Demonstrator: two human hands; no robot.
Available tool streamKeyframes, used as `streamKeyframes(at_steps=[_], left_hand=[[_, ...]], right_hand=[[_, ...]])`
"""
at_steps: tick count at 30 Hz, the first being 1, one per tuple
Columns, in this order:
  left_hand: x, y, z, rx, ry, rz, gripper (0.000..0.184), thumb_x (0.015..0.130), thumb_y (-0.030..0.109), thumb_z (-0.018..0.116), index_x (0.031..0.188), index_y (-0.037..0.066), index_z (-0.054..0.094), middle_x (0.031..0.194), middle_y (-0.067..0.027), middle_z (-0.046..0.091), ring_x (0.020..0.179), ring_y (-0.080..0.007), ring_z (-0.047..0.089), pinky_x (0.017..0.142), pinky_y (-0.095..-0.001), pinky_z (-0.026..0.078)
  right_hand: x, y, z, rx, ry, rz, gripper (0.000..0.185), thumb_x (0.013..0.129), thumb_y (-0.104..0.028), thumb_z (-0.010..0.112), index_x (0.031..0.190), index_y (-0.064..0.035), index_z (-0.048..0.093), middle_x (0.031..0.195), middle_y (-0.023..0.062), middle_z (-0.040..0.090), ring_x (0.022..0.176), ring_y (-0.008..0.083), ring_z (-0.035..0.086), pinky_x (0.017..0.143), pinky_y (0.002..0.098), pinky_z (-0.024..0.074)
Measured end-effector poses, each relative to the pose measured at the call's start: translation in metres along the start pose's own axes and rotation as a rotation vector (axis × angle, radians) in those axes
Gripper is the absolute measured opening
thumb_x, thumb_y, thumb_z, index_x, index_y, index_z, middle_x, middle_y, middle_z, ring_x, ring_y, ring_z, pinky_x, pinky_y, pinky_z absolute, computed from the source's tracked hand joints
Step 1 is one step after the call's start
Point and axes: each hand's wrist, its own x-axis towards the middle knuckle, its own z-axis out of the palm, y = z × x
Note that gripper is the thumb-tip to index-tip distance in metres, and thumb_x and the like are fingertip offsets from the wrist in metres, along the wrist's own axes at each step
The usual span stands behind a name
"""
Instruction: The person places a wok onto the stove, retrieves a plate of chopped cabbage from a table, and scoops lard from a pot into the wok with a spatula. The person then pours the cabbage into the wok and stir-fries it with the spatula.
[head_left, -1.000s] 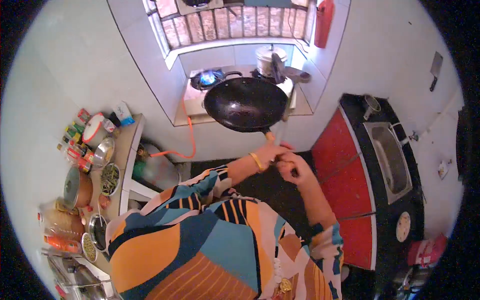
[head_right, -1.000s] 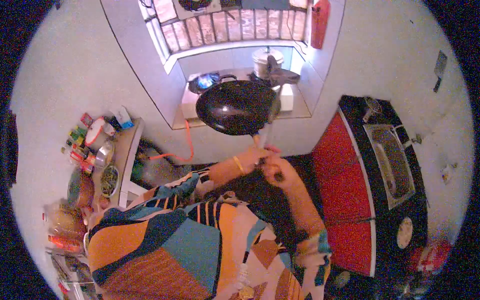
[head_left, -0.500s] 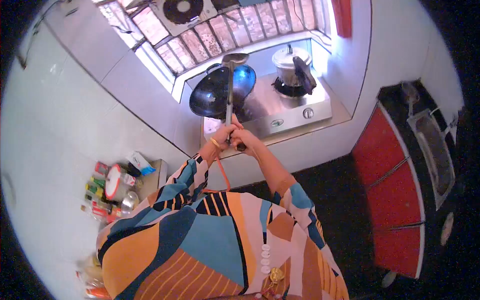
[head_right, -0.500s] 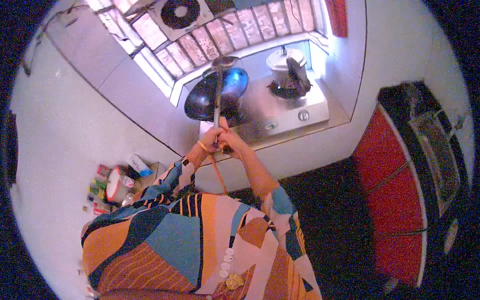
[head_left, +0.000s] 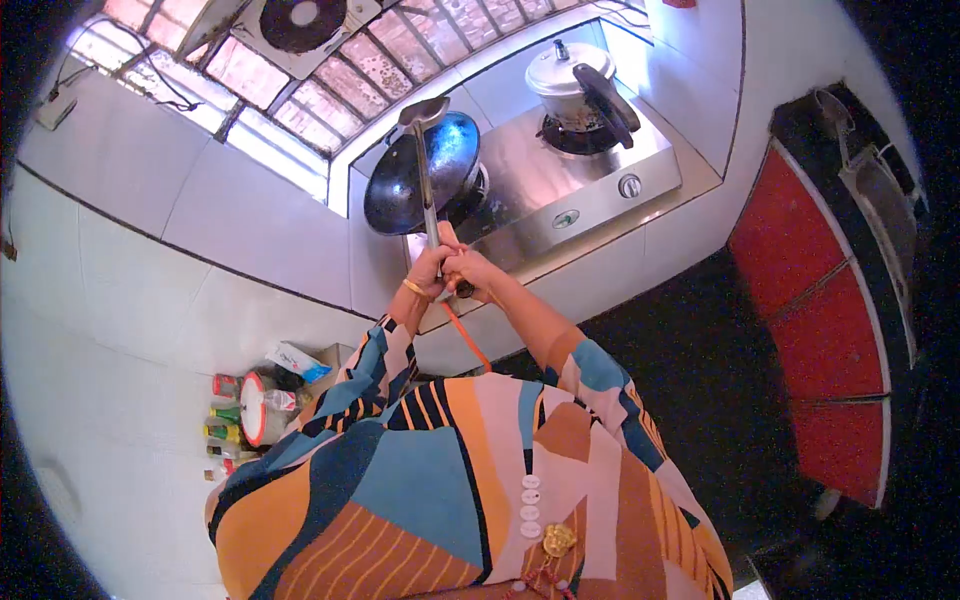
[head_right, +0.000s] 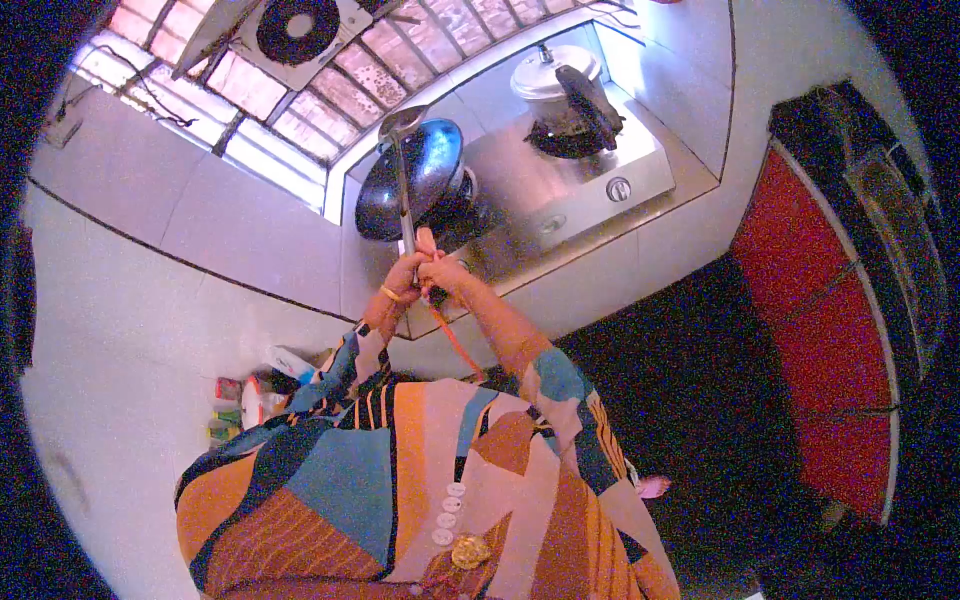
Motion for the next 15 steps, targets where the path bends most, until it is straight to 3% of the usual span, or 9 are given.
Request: streamKeyframes(at_steps=[1, 4, 6, 8, 11, 13, 15], left_hand=[[0.002, 0.003, -0.004, -0.007, -0.002, -0.022, 0.012, 0.069, 0.005, 0.050, 0.080, 0.004, 0.051, 0.081, -0.0106, 0.056, 0.073, -0.0177, 0.056, 0.063, -0.0276, 0.048], [0.003, 0.002, -0.015, -0.091, 0.009, -0.064, 0.017, 0.070, 0.007, 0.051, 0.087, 0.003, 0.051, 0.085, -0.0110, 0.056, 0.075, -0.0195, 0.056, 0.065, -0.0291, 0.050], [0.007, -0.002, -0.015, -0.229, 0.008, -0.048, 0.020, 0.071, 0.008, 0.050, 0.090, 0.002, 0.051, 0.087, -0.0113, 0.056, 0.076, -0.0213, 0.057, 0.066, -0.0301, 0.050], [0.005, 0.005, -0.030, -0.180, 0.024, -0.028, 0.020, 0.071, 0.008, 0.050, 0.090, 0.003, 0.051, 0.091, -0.0134, 0.056, 0.080, -0.0248, 0.057, 0.068, -0.0352, 0.050], [-0.008, 0.030, -0.033, -0.201, 0.125, -0.103, 0.020, 0.071, 0.008, 0.050, 0.091, 0.003, 0.050, 0.094, -0.0159, 0.055, 0.086, -0.0302, 0.055, 0.072, -0.0441, 0.048], [-0.008, 0.043, -0.044, -0.307, 0.150, -0.198, 0.023, 0.070, 0.010, 0.052, 0.092, 0.002, 0.050, 0.096, -0.0180, 0.054, 0.092, -0.0350, 0.052, 0.078, -0.0543, 0.043], [-0.006, 0.053, -0.050, -0.291, 0.210, -0.277, 0.024, 0.070, 0.011, 0.052, 0.092, 0.002, 0.050, 0.099, -0.0187, 0.054, 0.094, -0.0358, 0.052, 0.081, -0.0543, 0.041]], right_hand=[[0.004, 0.001, -0.003, -0.019, -0.057, -0.037, 0.004, 0.067, -0.006, 0.052, 0.070, -0.0041, 0.050, 0.055, 0.0048, 0.049, 0.046, 0.0128, 0.050, 0.039, 0.0234, 0.0415], [0.011, -0.002, 0.006, -0.094, 0.080, 0.049, 0.006, 0.067, -0.005, 0.050, 0.073, -0.0040, 0.051, 0.057, 0.0049, 0.050, 0.046, 0.0131, 0.050, 0.040, 0.0230, 0.0410], [-0.002, -0.010, 0.014, -0.125, 0.048, -0.131, 0.008, 0.069, -0.009, 0.053, 0.075, -0.0035, 0.050, 0.058, 0.0047, 0.050, 0.046, 0.0133, 0.049, 0.041, 0.0236, 0.0410], [-0.007, -0.013, 0.011, -0.163, 0.047, -0.161, 0.021, 0.070, -0.016, 0.056, 0.087, -0.0051, 0.048, 0.063, 0.0062, 0.052, 0.047, 0.0144, 0.050, 0.042, 0.0256, 0.0422], [-0.014, -0.015, 0.007, -0.107, -0.060, 0.079, 0.048, 0.075, -0.038, 0.056, 0.112, -0.0121, 0.042, 0.073, 0.0088, 0.056, 0.054, 0.0175, 0.053, 0.047, 0.0307, 0.0455], [-0.038, -0.034, 0.017, 0.058, -0.086, 0.170, 0.041, 0.078, -0.040, 0.053, 0.105, -0.0098, 0.047, 0.074, 0.0076, 0.056, 0.060, 0.0175, 0.056, 0.053, 0.0296, 0.0465], [-0.057, -0.044, 0.011, 0.101, -0.079, 0.229, 0.042, 0.079, -0.042, 0.051, 0.104, -0.0083, 0.048, 0.079, 0.0081, 0.057, 0.069, 0.0191, 0.058, 0.060, 0.0324, 0.0473]])
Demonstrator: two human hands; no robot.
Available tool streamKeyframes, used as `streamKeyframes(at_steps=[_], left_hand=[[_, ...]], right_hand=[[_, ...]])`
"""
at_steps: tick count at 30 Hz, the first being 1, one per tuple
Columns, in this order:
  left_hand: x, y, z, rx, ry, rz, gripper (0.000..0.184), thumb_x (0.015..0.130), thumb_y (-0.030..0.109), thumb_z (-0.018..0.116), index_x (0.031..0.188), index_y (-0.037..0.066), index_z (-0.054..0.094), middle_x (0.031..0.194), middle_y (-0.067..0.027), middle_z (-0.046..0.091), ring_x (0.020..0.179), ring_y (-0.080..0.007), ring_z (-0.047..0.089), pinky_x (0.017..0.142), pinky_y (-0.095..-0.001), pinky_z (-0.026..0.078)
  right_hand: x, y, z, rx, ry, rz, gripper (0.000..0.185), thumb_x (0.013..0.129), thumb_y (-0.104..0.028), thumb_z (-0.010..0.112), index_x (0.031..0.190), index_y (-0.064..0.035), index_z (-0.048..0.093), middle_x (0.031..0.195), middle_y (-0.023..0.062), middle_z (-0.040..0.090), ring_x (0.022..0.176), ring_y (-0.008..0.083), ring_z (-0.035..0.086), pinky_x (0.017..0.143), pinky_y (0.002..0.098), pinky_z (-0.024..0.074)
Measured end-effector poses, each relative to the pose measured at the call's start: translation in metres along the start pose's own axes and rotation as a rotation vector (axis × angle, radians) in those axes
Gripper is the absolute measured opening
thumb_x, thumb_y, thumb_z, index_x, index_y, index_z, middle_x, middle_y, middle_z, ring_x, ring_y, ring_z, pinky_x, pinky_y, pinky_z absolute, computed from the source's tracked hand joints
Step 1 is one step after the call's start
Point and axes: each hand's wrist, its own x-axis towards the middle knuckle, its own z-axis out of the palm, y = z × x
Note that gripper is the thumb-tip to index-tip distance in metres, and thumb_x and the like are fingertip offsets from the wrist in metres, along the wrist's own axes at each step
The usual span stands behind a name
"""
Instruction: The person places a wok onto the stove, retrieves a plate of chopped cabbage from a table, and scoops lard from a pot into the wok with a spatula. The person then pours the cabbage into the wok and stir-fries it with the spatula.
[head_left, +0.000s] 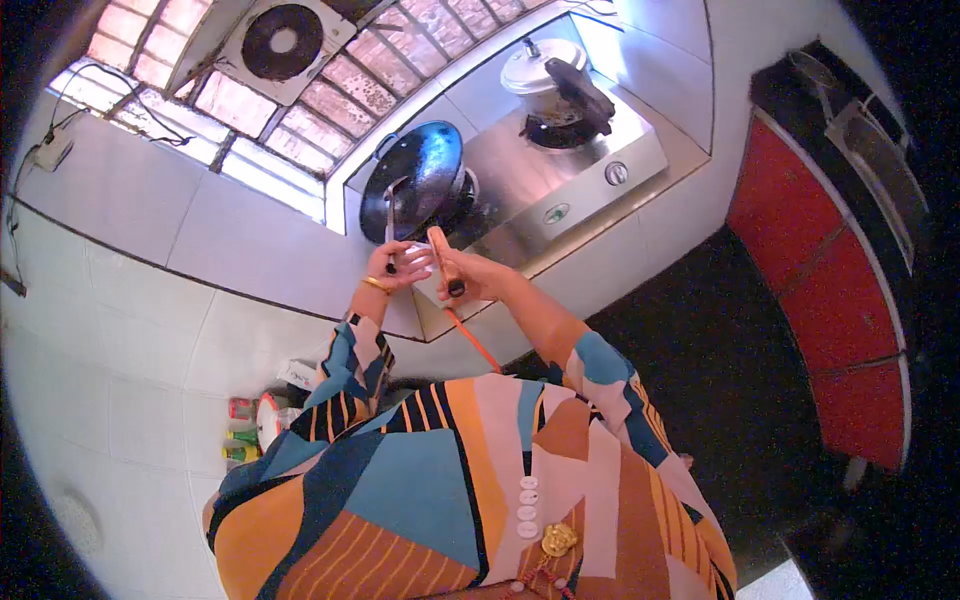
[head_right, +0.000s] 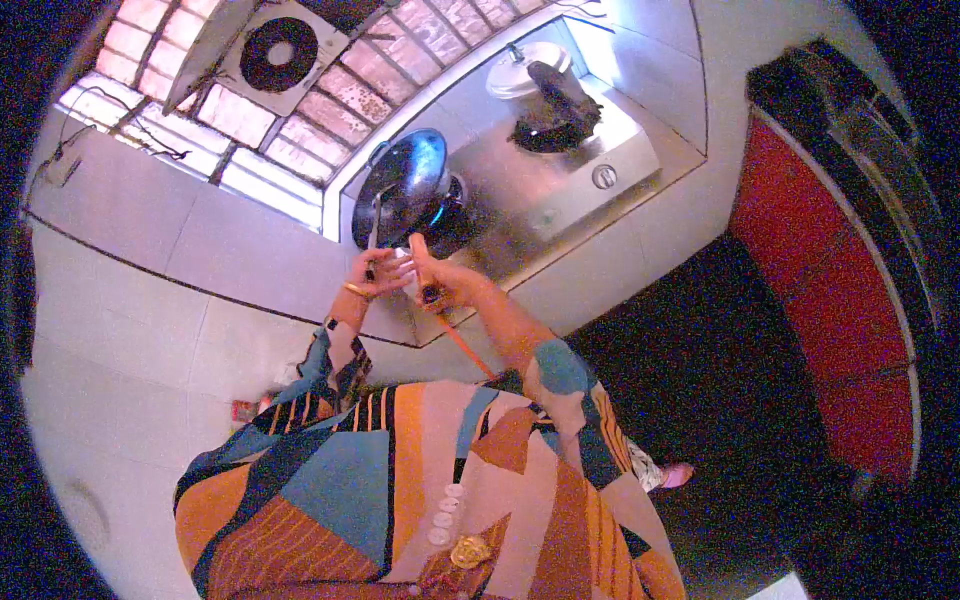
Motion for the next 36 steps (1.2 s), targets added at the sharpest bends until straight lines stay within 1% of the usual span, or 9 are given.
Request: streamKeyframes(at_steps=[4, 5, 9, 13, 17, 23, 27, 33, 36], left_hand=[[-0.001, 0.014, -0.006, 0.010, -0.167, -0.125, 0.026, 0.068, 0.008, 0.055, 0.093, 0.003, 0.049, 0.112, -0.0176, 0.047, 0.109, -0.0361, 0.042, 0.090, -0.0507, 0.034], [-0.052, -0.011, 0.032, 0.531, -0.475, 0.394, 0.029, 0.067, 0.005, 0.056, 0.095, 0.008, 0.049, 0.117, -0.0157, 0.042, 0.113, -0.0376, 0.037, 0.091, -0.0488, 0.034], [-0.002, 0.012, -0.002, 0.121, -0.176, -0.016, 0.028, 0.076, 0.035, 0.052, 0.097, 0.017, 0.054, 0.114, -0.0104, 0.045, 0.112, -0.0300, 0.038, 0.090, -0.0456, 0.033], [0.027, 0.017, -0.030, -0.082, 0.024, -0.062, 0.059, 0.066, 0.061, 0.052, 0.099, 0.013, 0.052, 0.115, -0.0149, 0.046, 0.106, -0.0288, 0.044, 0.087, -0.0410, 0.035], [0.034, -0.033, -0.036, -0.475, 0.050, 0.090, 0.059, 0.076, 0.053, 0.038, 0.118, 0.012, 0.041, 0.124, -0.0092, 0.040, 0.111, -0.0265, 0.039, 0.088, -0.0456, 0.033], [0.047, -0.079, -0.034, -1.025, -1.079, -0.807, 0.040, 0.078, 0.020, 0.047, 0.115, 0.007, 0.042, 0.112, -0.0113, 0.047, 0.101, -0.0276, 0.044, 0.084, -0.0450, 0.034], [0.004, -0.066, 0.035, -0.590, -1.018, -0.698, 0.022, 0.076, 0.020, 0.052, 0.092, 0.006, 0.058, 0.087, -0.0135, 0.059, 0.077, -0.0320, 0.053, 0.062, -0.0419, 0.041], [-0.013, -0.122, 0.159, -0.340, -0.920, -0.612, 0.023, 0.076, 0.021, 0.051, 0.094, 0.006, 0.057, 0.089, -0.0135, 0.057, 0.079, -0.0318, 0.051, 0.065, -0.0421, 0.039], [-0.020, -0.161, 0.217, -0.245, -0.914, -0.590, 0.024, 0.076, 0.021, 0.051, 0.095, 0.006, 0.056, 0.091, -0.0134, 0.056, 0.081, -0.0317, 0.050, 0.066, -0.0422, 0.038]], right_hand=[[-0.046, 0.018, -0.044, 0.037, 0.128, 0.012, 0.050, 0.080, -0.044, 0.049, 0.115, -0.0093, 0.041, 0.097, 0.0128, 0.056, 0.085, 0.0244, 0.057, 0.073, 0.0430, 0.0460], [-0.069, 0.029, -0.062, 0.094, 0.186, -0.025, 0.051, 0.080, -0.044, 0.048, 0.117, -0.0102, 0.039, 0.101, 0.0140, 0.055, 0.088, 0.0256, 0.056, 0.076, 0.0450, 0.0451], [-0.117, 0.161, -0.199, -0.129, 0.299, -0.405, 0.040, 0.080, -0.032, 0.052, 0.108, -0.0031, 0.046, 0.098, 0.0155, 0.055, 0.085, 0.0267, 0.056, 0.072, 0.0418, 0.0468], [-0.258, 0.185, -0.153, 0.460, 0.920, -0.251, 0.037, 0.079, -0.034, 0.052, 0.099, -0.0033, 0.050, 0.096, 0.0147, 0.056, 0.083, 0.0242, 0.057, 0.069, 0.0378, 0.0480], [-0.348, 0.281, -0.148, 0.771, 1.162, -0.490, 0.038, 0.076, -0.033, 0.056, 0.100, -0.0048, 0.049, 0.096, 0.0136, 0.056, 0.087, 0.0266, 0.055, 0.071, 0.0396, 0.0470], [-0.439, 0.424, -0.115, 0.243, 1.531, -0.671, 0.035, 0.069, -0.032, 0.062, 0.091, -0.0078, 0.052, 0.084, 0.0151, 0.057, 0.081, 0.0332, 0.055, 0.068, 0.0441, 0.0454], [-0.438, 0.462, -0.090, 1.022, 1.500, -0.618, 0.020, 0.072, -0.024, 0.058, 0.075, -0.0038, 0.056, 0.070, 0.0120, 0.058, 0.063, 0.0252, 0.058, 0.056, 0.0417, 0.0489], [-0.430, 0.464, -0.050, 0.762, 1.741, -0.645, 0.020, 0.074, -0.022, 0.054, 0.075, -0.0020, 0.056, 0.064, 0.0100, 0.057, 0.052, 0.0201, 0.057, 0.045, 0.0349, 0.0500], [-0.441, 0.433, -0.034, 0.608, 1.872, -0.258, 0.024, 0.075, -0.026, 0.054, 0.079, -0.0023, 0.057, 0.068, 0.0084, 0.059, 0.055, 0.0182, 0.059, 0.045, 0.0319, 0.0494]])
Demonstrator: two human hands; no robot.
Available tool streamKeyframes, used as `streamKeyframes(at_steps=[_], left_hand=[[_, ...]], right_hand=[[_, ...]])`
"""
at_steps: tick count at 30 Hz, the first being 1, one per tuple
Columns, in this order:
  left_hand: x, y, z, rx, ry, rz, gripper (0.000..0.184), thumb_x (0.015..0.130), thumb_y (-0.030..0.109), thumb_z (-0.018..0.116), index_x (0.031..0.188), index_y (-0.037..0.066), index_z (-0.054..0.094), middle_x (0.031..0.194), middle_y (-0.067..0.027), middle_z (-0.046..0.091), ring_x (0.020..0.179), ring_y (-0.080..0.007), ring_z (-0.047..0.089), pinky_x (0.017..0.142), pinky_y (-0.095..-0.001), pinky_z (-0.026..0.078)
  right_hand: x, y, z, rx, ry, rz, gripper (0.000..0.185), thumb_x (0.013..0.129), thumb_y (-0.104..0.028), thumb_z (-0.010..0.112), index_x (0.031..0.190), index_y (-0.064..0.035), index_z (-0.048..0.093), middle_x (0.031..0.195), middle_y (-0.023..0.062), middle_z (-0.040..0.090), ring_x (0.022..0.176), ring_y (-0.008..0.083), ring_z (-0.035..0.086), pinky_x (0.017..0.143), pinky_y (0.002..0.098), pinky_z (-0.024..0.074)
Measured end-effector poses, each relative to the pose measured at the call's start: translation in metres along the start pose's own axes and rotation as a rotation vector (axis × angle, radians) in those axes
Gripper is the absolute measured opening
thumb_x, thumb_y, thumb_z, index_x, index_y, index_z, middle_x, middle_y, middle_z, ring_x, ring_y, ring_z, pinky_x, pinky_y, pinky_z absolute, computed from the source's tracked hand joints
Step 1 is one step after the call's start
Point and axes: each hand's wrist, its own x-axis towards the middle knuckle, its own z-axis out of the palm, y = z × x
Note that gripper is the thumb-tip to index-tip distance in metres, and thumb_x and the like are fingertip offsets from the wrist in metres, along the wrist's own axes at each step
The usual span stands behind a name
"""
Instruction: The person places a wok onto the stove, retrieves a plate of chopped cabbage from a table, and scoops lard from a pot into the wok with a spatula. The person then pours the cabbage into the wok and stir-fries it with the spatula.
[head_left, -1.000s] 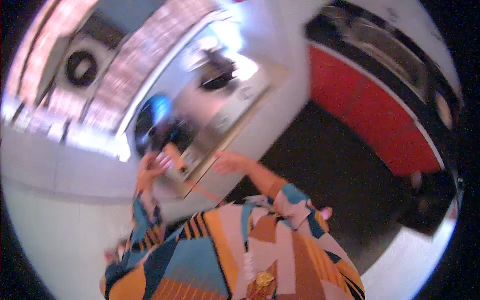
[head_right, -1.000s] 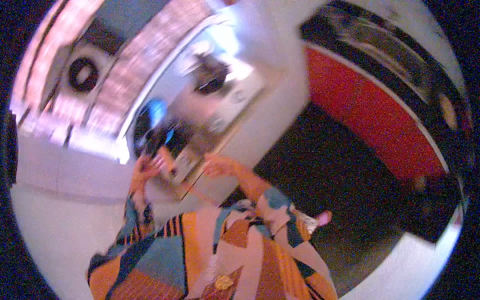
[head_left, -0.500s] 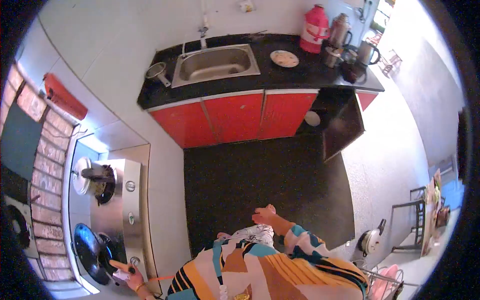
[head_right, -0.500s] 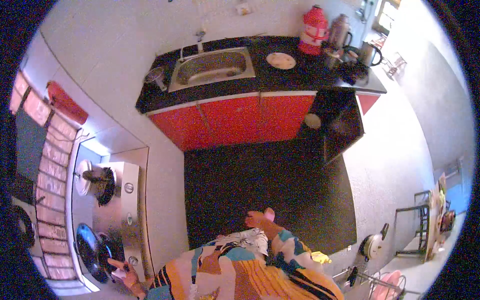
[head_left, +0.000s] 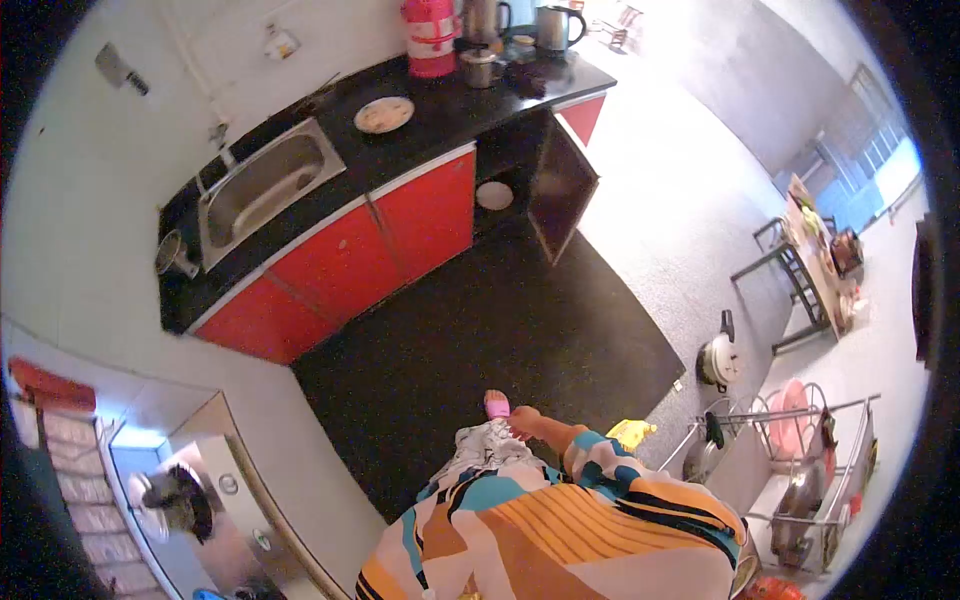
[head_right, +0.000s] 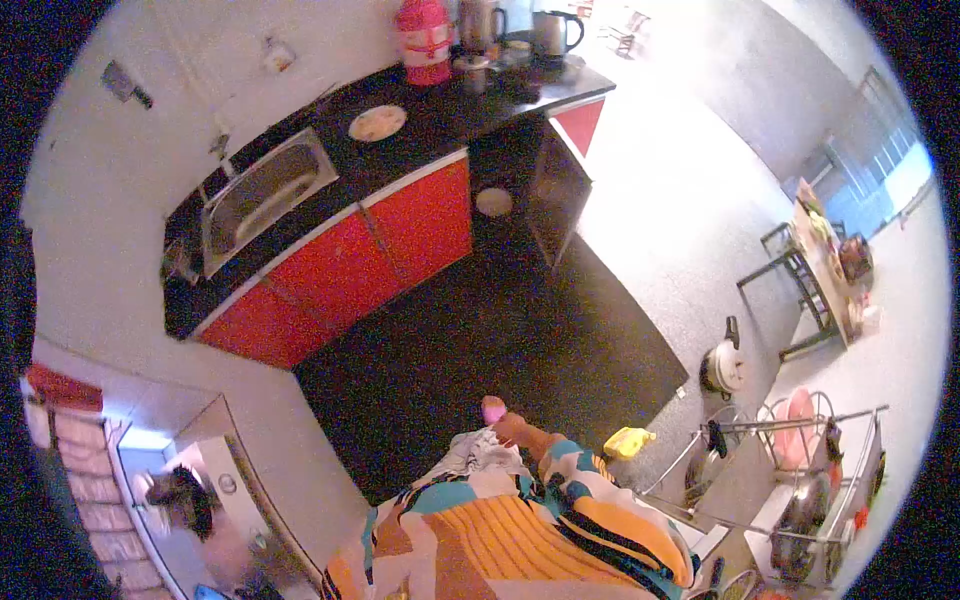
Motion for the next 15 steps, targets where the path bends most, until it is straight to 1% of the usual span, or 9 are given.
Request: streamKeyframes(at_steps=[1, 3, 5, 7, 9, 11, 13, 15], left_hand=[[0.022, -0.014, 0.008, 0.033, 0.004, -0.018, 0.024, 0.077, 0.021, 0.051, 0.095, 0.007, 0.055, 0.091, -0.0134, 0.056, 0.081, -0.0317, 0.050, 0.066, -0.0422, 0.038], [0.069, -0.048, 0.026, 0.098, -0.006, -0.077, 0.024, 0.077, 0.021, 0.050, 0.096, 0.007, 0.055, 0.092, -0.0134, 0.055, 0.082, -0.0316, 0.050, 0.067, -0.0423, 0.037], [0.114, -0.087, 0.045, 0.158, -0.022, -0.158, 0.025, 0.077, 0.021, 0.050, 0.097, 0.007, 0.054, 0.093, -0.0134, 0.055, 0.083, -0.0315, 0.049, 0.068, -0.0424, 0.037], [0.152, -0.127, 0.066, 0.216, -0.050, -0.227, 0.025, 0.077, 0.021, 0.050, 0.097, 0.007, 0.054, 0.094, -0.0134, 0.054, 0.084, -0.0314, 0.048, 0.069, -0.0424, 0.036], [0.182, -0.164, 0.088, 0.273, -0.087, -0.278, 0.026, 0.077, 0.021, 0.049, 0.098, 0.007, 0.053, 0.095, -0.0134, 0.054, 0.085, -0.0314, 0.048, 0.069, -0.0425, 0.035], [0.205, -0.200, 0.110, 0.321, -0.132, -0.321, 0.026, 0.077, 0.021, 0.049, 0.099, 0.007, 0.052, 0.095, -0.0134, 0.053, 0.086, -0.0313, 0.047, 0.070, -0.0426, 0.035], [0.223, -0.235, 0.130, 0.369, -0.195, -0.349, 0.027, 0.078, 0.022, 0.049, 0.099, 0.007, 0.052, 0.096, -0.0134, 0.052, 0.086, -0.0312, 0.047, 0.071, -0.0426, 0.034], [0.237, -0.266, 0.148, 0.414, -0.264, -0.370, 0.027, 0.078, 0.022, 0.048, 0.100, 0.007, 0.051, 0.097, -0.0133, 0.052, 0.087, -0.0311, 0.046, 0.072, -0.0427, 0.034]], right_hand=[[-0.005, -0.005, -0.006, -0.026, -0.054, -0.040, 0.025, 0.075, -0.027, 0.054, 0.081, -0.0023, 0.057, 0.068, 0.0078, 0.059, 0.056, 0.0175, 0.058, 0.045, 0.0313, 0.0492], [-0.023, -0.028, -0.021, -0.033, -0.029, -0.088, 0.027, 0.074, -0.026, 0.055, 0.088, -0.0025, 0.056, 0.071, 0.0075, 0.059, 0.058, 0.0161, 0.058, 0.048, 0.0299, 0.0489], [-0.046, -0.057, -0.046, 0.028, -0.063, -0.198, 0.029, 0.075, -0.026, 0.055, 0.093, -0.0032, 0.055, 0.075, 0.0076, 0.058, 0.061, 0.0152, 0.057, 0.052, 0.0286, 0.0492], [-0.035, -0.067, -0.065, 0.188, 0.028, -0.358, 0.023, 0.076, -0.028, 0.052, 0.080, -0.0057, 0.056, 0.061, 0.0039, 0.055, 0.052, 0.0132, 0.053, 0.045, 0.0277, 0.0447], [-0.071, -0.114, -0.101, 0.290, -0.004, -0.374, 0.032, 0.077, -0.022, 0.052, 0.101, -0.0014, 0.050, 0.077, 0.0075, 0.056, 0.065, 0.0142, 0.055, 0.054, 0.0262, 0.0478], [-0.126, -0.161, -0.146, 0.476, -0.027, -0.517, 0.033, 0.078, -0.021, 0.052, 0.104, -0.0008, 0.048, 0.079, 0.0075, 0.056, 0.067, 0.0140, 0.055, 0.056, 0.0257, 0.0473], [-0.173, -0.191, -0.200, 0.490, 0.025, -0.693, 0.031, 0.079, -0.021, 0.051, 0.103, -0.0016, 0.048, 0.082, 0.0081, 0.056, 0.070, 0.0141, 0.055, 0.060, 0.0258, 0.0473], [-0.227, -0.210, -0.258, 0.552, 0.198, -0.837, 0.030, 0.080, -0.021, 0.051, 0.104, -0.0016, 0.048, 0.083, 0.0086, 0.055, 0.073, 0.0146, 0.055, 0.061, 0.0271, 0.0474]])
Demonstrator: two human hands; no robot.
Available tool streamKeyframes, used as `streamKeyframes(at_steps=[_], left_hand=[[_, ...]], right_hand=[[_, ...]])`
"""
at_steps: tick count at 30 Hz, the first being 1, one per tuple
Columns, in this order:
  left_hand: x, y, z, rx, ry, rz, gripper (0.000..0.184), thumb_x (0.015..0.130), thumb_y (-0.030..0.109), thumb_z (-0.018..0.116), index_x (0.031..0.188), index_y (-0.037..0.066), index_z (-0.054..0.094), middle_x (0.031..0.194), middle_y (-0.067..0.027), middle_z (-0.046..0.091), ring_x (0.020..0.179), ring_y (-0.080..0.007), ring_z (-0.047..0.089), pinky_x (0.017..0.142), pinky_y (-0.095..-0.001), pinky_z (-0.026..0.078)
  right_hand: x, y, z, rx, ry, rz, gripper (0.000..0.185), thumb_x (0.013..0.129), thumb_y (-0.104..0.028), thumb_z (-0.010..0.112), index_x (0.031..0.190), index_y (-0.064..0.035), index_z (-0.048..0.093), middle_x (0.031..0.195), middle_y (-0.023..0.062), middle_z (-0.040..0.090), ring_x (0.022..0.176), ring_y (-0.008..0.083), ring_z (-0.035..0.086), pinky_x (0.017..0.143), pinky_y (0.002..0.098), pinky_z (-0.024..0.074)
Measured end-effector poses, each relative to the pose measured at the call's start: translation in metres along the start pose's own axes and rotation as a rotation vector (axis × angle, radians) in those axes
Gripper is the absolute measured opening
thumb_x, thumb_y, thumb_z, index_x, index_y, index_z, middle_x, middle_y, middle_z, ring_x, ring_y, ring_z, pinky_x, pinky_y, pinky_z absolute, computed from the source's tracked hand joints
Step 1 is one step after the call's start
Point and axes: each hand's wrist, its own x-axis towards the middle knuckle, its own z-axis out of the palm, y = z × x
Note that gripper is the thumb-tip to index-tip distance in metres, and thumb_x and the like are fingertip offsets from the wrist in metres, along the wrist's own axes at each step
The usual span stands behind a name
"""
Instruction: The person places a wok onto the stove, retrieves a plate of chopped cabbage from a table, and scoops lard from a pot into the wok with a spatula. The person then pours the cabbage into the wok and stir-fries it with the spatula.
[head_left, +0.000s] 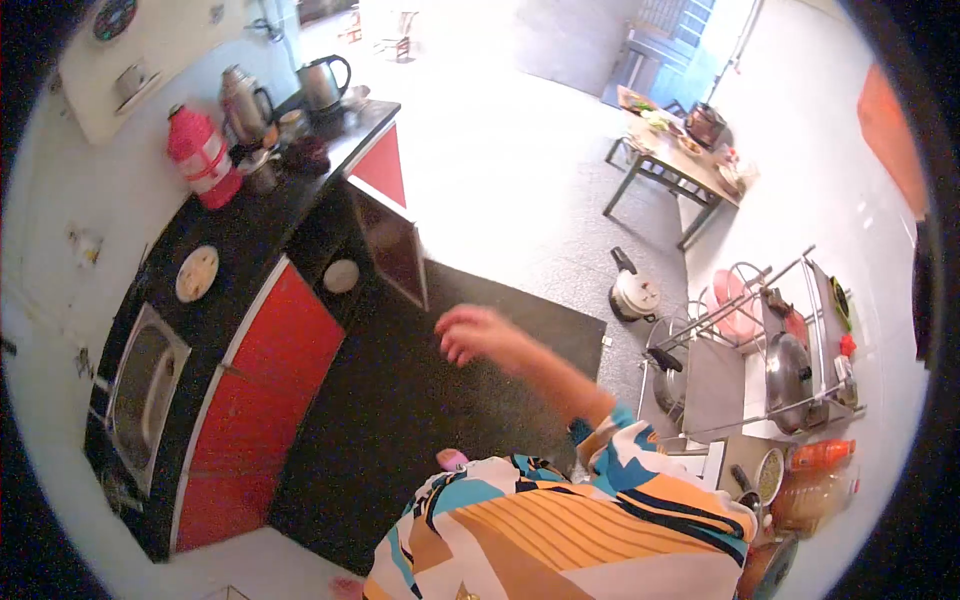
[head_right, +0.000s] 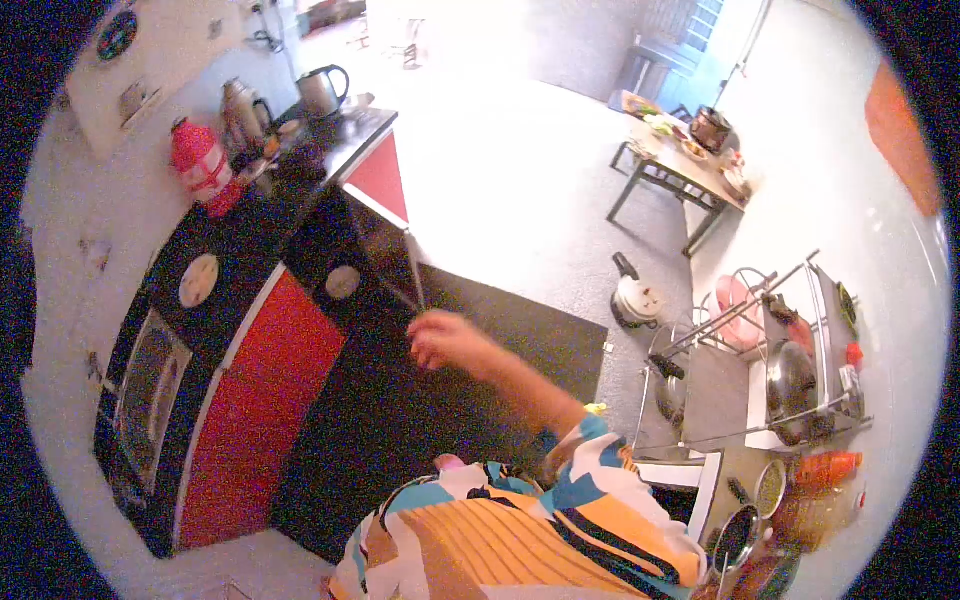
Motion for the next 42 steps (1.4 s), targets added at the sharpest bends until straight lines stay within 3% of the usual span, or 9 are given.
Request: streamKeyframes(at_steps=[4, 7, 8, 14, 20, 27, 33, 42], left_hand=[[0.051, -0.026, 0.053, 0.153, -0.174, 0.044, 0.028, 0.078, 0.022, 0.048, 0.102, 0.007, 0.050, 0.099, -0.0133, 0.051, 0.089, -0.0310, 0.045, 0.073, -0.0428, 0.032], [0.083, -0.045, 0.100, 0.253, -0.336, 0.088, 0.029, 0.078, 0.022, 0.047, 0.103, 0.007, 0.049, 0.100, -0.0133, 0.050, 0.090, -0.0309, 0.044, 0.075, -0.0429, 0.032], [0.091, -0.053, 0.117, 0.273, -0.389, 0.096, 0.029, 0.078, 0.022, 0.047, 0.103, 0.007, 0.049, 0.101, -0.0133, 0.049, 0.091, -0.0308, 0.044, 0.075, -0.0430, 0.031], [0.139, -0.124, 0.224, 0.334, -0.767, 0.052, 0.030, 0.079, 0.022, 0.046, 0.105, 0.007, 0.047, 0.103, -0.0132, 0.048, 0.094, -0.0306, 0.043, 0.077, -0.0432, 0.030], [0.162, -0.221, 0.323, 0.329, -1.110, -0.041, 0.032, 0.079, 0.023, 0.045, 0.107, 0.007, 0.045, 0.106, -0.0132, 0.046, 0.096, -0.0304, 0.041, 0.080, -0.0434, 0.028], [0.194, -0.349, 0.428, 0.295, -1.440, -0.081, 0.033, 0.080, 0.023, 0.044, 0.110, 0.008, 0.043, 0.109, -0.0132, 0.044, 0.099, -0.0301, 0.039, 0.082, -0.0436, 0.026], [0.223, -0.436, 0.495, 0.254, -1.646, -0.056, 0.035, 0.081, 0.023, 0.043, 0.112, 0.008, 0.041, 0.112, -0.0131, 0.042, 0.102, -0.0299, 0.038, 0.085, -0.0438, 0.024], [0.253, -0.570, 0.579, 0.218, -1.749, -0.060, 0.037, 0.081, 0.024, 0.041, 0.115, 0.008, 0.038, 0.116, -0.0131, 0.039, 0.106, -0.0296, 0.035, 0.088, -0.0441, 0.021]], right_hand=[[-0.060, -0.157, -0.062, -0.178, 0.356, -0.455, 0.032, 0.081, -0.025, 0.050, 0.103, -0.0019, 0.049, 0.083, 0.0067, 0.055, 0.073, 0.0152, 0.055, 0.063, 0.0284, 0.0472], [-0.129, -0.258, -0.055, -0.341, 0.520, -0.762, 0.032, 0.080, -0.024, 0.052, 0.102, -0.0006, 0.050, 0.087, 0.0096, 0.057, 0.081, 0.0178, 0.056, 0.066, 0.0320, 0.0482], [-0.151, -0.280, -0.059, -0.371, 0.424, -0.871, 0.036, 0.084, -0.023, 0.043, 0.112, -0.0001, 0.045, 0.097, 0.0101, 0.055, 0.082, 0.0177, 0.053, 0.067, 0.0282, 0.0466], [-0.235, -0.333, -0.043, -0.463, 0.473, -1.106, 0.036, 0.083, -0.025, 0.044, 0.111, -0.0010, 0.045, 0.097, 0.0101, 0.053, 0.083, 0.0178, 0.052, 0.068, 0.0286, 0.0458], [-0.253, -0.310, -0.065, -0.392, 0.713, -1.054, 0.036, 0.083, -0.026, 0.045, 0.109, -0.0020, 0.046, 0.097, 0.0101, 0.051, 0.083, 0.0179, 0.050, 0.069, 0.0290, 0.0449], [-0.183, -0.217, -0.165, -0.085, 0.981, -0.766, 0.036, 0.082, -0.027, 0.046, 0.108, -0.0030, 0.047, 0.098, 0.0102, 0.050, 0.084, 0.0180, 0.048, 0.070, 0.0295, 0.0439], [-0.083, -0.137, -0.243, 0.236, 0.971, -0.483, 0.035, 0.081, -0.028, 0.046, 0.107, -0.0040, 0.047, 0.098, 0.0102, 0.048, 0.084, 0.0180, 0.047, 0.071, 0.0299, 0.0431], [-0.023, -0.154, -0.369, 0.316, 0.926, -0.453, 0.035, 0.080, -0.030, 0.048, 0.105, -0.0054, 0.048, 0.098, 0.0102, 0.046, 0.085, 0.0182, 0.044, 0.072, 0.0305, 0.0418]])
